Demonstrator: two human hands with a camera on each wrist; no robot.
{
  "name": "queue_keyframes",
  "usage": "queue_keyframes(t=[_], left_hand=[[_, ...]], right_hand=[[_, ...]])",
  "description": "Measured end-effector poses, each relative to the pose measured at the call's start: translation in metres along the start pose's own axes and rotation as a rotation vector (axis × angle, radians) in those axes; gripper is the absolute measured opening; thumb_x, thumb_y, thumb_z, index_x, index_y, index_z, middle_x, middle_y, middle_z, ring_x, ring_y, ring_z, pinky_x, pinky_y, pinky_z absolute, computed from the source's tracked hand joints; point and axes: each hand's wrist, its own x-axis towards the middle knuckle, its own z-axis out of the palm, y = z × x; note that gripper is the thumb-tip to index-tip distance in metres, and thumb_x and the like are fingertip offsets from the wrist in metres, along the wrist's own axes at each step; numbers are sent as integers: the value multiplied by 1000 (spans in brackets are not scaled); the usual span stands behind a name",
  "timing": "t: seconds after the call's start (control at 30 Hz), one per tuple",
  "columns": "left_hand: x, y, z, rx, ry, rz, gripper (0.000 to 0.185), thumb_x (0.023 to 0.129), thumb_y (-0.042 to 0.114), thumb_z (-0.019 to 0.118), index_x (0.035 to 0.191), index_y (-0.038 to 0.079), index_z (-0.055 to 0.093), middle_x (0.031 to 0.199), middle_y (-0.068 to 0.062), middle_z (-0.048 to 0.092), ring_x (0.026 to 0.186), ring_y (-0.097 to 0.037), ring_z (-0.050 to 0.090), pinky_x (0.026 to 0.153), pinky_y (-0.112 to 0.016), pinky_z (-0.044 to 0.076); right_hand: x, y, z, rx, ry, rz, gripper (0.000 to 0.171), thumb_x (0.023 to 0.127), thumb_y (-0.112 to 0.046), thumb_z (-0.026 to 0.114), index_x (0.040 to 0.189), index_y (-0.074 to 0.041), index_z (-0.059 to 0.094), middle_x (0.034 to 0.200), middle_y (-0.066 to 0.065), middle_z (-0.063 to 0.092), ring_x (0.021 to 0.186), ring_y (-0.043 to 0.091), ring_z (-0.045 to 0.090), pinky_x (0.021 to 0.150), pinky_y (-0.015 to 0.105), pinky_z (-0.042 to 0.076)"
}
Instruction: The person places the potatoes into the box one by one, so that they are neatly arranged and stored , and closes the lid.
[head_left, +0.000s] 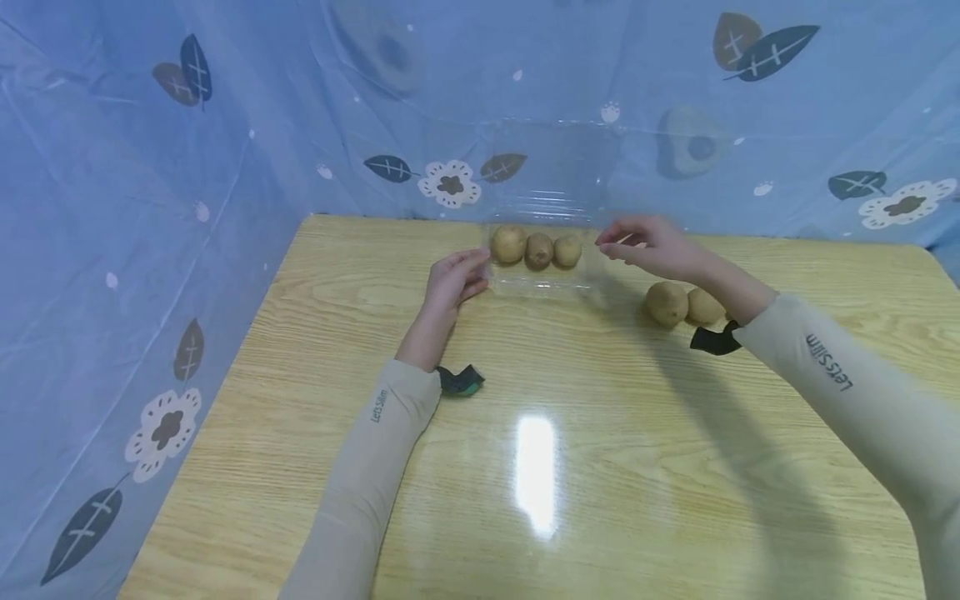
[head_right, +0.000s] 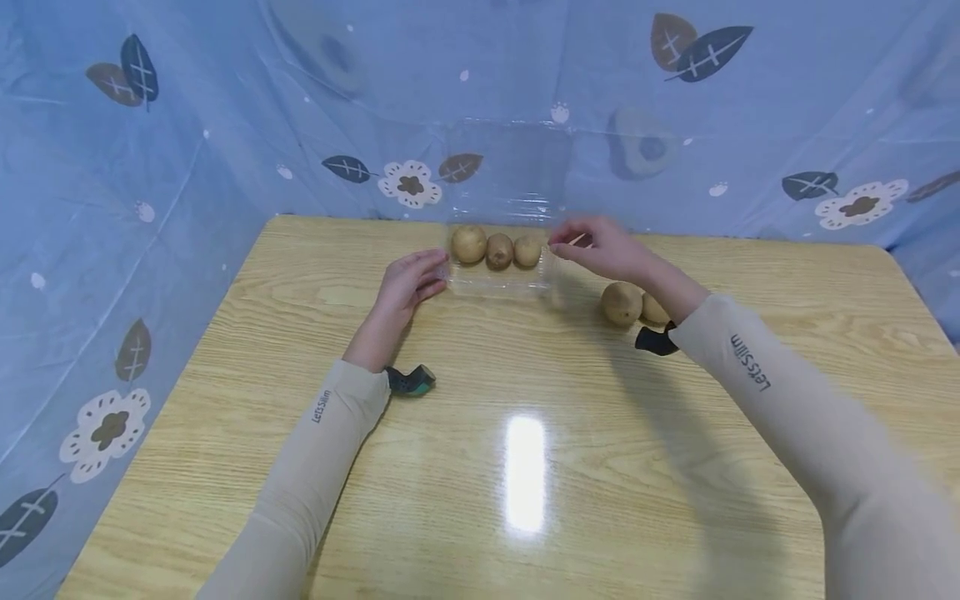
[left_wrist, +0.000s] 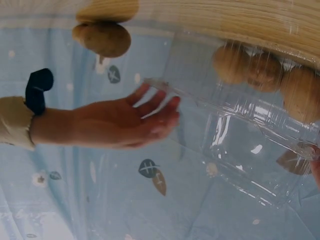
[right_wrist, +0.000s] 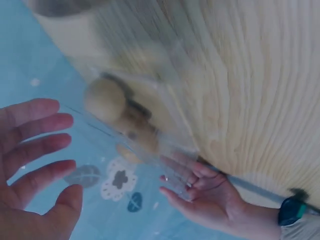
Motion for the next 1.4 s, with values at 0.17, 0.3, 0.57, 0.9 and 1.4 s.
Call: queue_keyframes(t=[0.17, 0.3, 0.57, 0.9, 1.4], left_hand=[[0, 0, 1, 11, 4, 2, 29, 81, 19, 69, 105, 3, 64, 91, -4, 62, 70, -9, 58, 68, -22, 56], [-1, 0, 2, 1, 1, 4, 29, 81, 18, 70, 105, 3, 64, 98, -8, 63, 72, -11, 59, 70, -23, 56], [-1, 1, 0, -15, 13, -11, 26, 80, 17, 70, 103, 4, 65, 90, -4, 63, 70, -9, 59, 68, -23, 57], [0, 0, 2, -9, 21, -10, 26, 81, 17, 69, 102, 4, 65, 83, -2, 62, 67, -8, 58, 64, -21, 56], [-1, 1, 3, -14, 25, -17, 25, 80, 17, 70, 101, 4, 65, 83, -1, 62, 66, -8, 57, 65, -22, 56]], right_hand=[[-27, 7, -14, -48, -16, 59, 31, 93, -24, 52, 114, -3, 57, 119, 15, 56, 107, 31, 53, 88, 45, 44], [-44, 16, -21, -117, 6, 95, 32, 93, -26, 52, 115, -3, 57, 118, 14, 56, 107, 31, 53, 84, 42, 45], [-61, 28, -21, -202, 28, 78, 27, 91, -18, 55, 111, 0, 59, 114, 16, 59, 103, 34, 56, 85, 49, 47], [-70, 37, -5, -290, 22, 6, 33, 83, -14, 64, 111, 3, 58, 106, 20, 59, 92, 33, 59, 73, 44, 52], [-70, 39, 4, -421, 10, -5, 39, 77, -14, 70, 111, 1, 58, 87, 11, 60, 70, 19, 47, 58, 30, 39]])
